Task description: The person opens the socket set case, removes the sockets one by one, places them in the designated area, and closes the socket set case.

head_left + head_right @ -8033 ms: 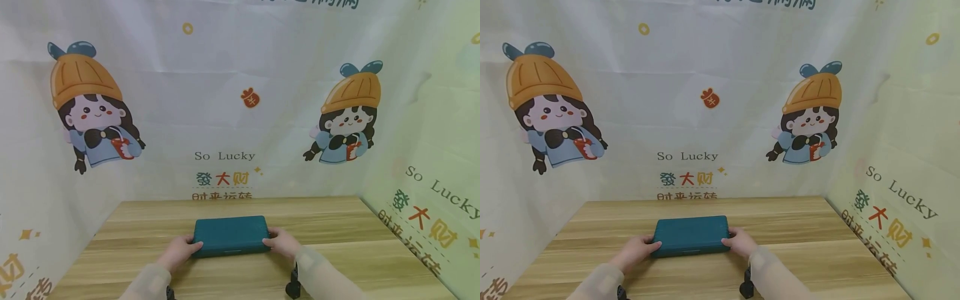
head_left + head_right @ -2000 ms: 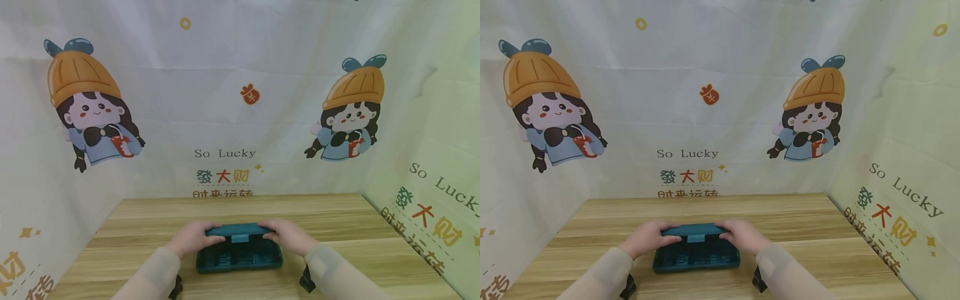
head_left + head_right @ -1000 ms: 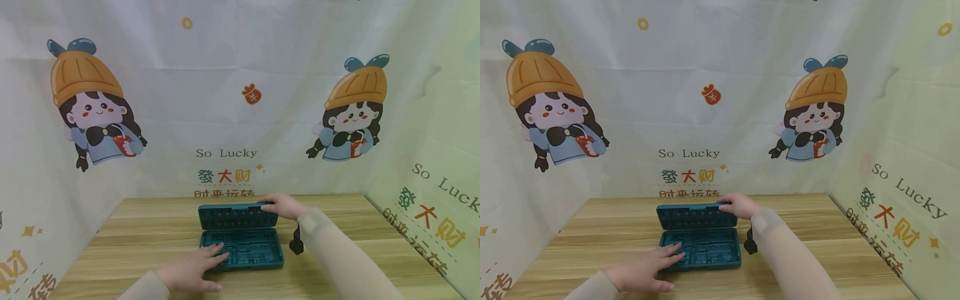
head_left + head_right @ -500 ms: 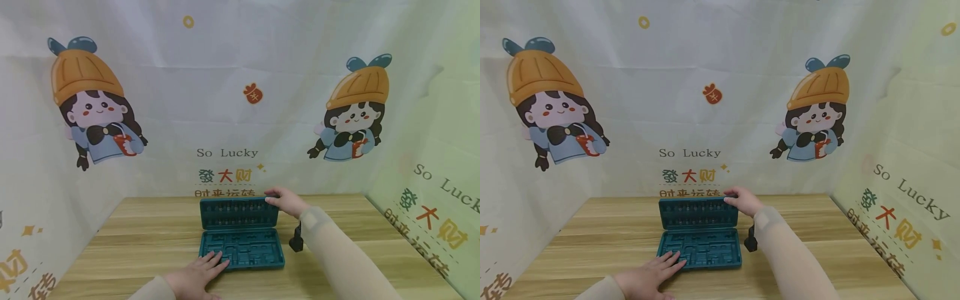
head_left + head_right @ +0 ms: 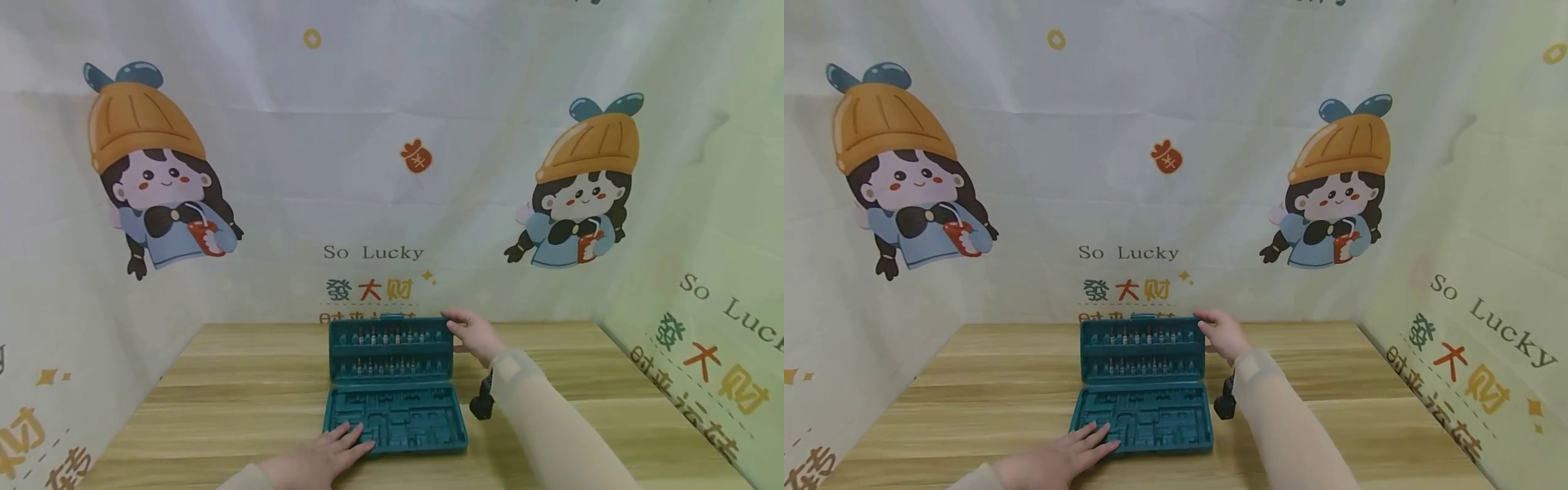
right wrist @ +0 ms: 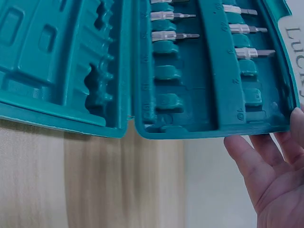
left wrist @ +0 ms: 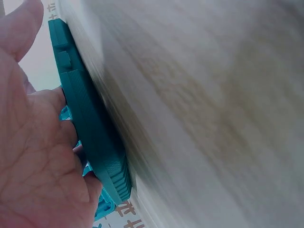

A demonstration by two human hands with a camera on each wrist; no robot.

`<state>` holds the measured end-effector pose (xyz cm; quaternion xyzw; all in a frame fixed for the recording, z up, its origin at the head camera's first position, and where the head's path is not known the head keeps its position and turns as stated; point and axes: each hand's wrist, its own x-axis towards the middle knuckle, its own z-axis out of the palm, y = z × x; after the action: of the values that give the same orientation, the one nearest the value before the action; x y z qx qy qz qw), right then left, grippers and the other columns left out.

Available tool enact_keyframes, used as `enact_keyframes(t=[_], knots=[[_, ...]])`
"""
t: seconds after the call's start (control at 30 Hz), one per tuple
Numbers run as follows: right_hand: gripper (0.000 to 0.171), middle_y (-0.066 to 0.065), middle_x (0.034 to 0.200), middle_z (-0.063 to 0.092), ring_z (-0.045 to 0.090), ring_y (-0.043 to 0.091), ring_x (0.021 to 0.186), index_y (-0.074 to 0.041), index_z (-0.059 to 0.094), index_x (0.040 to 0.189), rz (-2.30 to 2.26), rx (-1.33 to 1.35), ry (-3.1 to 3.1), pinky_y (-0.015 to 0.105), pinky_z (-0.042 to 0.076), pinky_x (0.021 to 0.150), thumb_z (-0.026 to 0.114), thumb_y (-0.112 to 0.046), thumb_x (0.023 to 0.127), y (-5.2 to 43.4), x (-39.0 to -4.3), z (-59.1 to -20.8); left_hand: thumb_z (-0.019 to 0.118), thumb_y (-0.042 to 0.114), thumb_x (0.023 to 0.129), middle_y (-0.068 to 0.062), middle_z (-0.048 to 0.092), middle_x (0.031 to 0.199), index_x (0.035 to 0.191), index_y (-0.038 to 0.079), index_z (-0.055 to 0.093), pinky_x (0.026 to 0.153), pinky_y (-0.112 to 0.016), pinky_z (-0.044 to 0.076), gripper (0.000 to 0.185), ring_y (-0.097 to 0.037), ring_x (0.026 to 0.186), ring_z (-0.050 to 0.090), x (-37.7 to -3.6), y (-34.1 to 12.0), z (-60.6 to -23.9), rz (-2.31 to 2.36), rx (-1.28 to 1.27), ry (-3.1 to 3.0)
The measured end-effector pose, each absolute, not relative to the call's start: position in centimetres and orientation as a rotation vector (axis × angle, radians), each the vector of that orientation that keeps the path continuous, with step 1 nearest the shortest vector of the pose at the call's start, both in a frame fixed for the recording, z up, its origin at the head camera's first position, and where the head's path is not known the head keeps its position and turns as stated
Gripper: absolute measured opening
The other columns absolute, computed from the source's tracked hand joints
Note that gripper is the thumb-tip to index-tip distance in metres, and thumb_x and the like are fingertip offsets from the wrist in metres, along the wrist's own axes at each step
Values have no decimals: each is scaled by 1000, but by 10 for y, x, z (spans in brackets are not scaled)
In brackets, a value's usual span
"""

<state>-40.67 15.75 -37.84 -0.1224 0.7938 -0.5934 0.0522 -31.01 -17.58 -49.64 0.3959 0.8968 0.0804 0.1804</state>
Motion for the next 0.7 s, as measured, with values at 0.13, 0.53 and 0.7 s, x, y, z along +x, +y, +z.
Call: enact_keyframes(t=[0.13, 0.53, 0.7], knots=[[46, 26, 153, 22, 27, 45, 137, -2, 33, 149, -1822, -369, 2383, 60, 38, 97, 38, -2, 104, 155, -408, -387, 36, 72, 90, -6, 17, 159, 155, 35, 11, 102, -51, 38, 78, -35, 143, 23, -320, -184, -514, 174, 1266, 2519], [70, 26, 155, 17, 29, 47, 135, -3, 21, 153, -1812, -289, 2332, 57, 39, 98, 45, 17, 90, 152, -417, -411, 33, 61, 98, -2, 12, 160, 155, 37, 12, 107, -51, 32, 65, -33, 145, 16, -306, -185, -502, 251, 1179, 2450], [82, 24, 155, 20, 37, 45, 132, -2, 20, 153, -1777, -258, 2329, 43, 49, 84, 47, 24, 80, 154, -419, -419, 34, 58, 99, -4, 16, 159, 155, 34, 16, 107, -50, 31, 63, -33, 144, 18, -288, -178, -479, 226, 1165, 2470]])
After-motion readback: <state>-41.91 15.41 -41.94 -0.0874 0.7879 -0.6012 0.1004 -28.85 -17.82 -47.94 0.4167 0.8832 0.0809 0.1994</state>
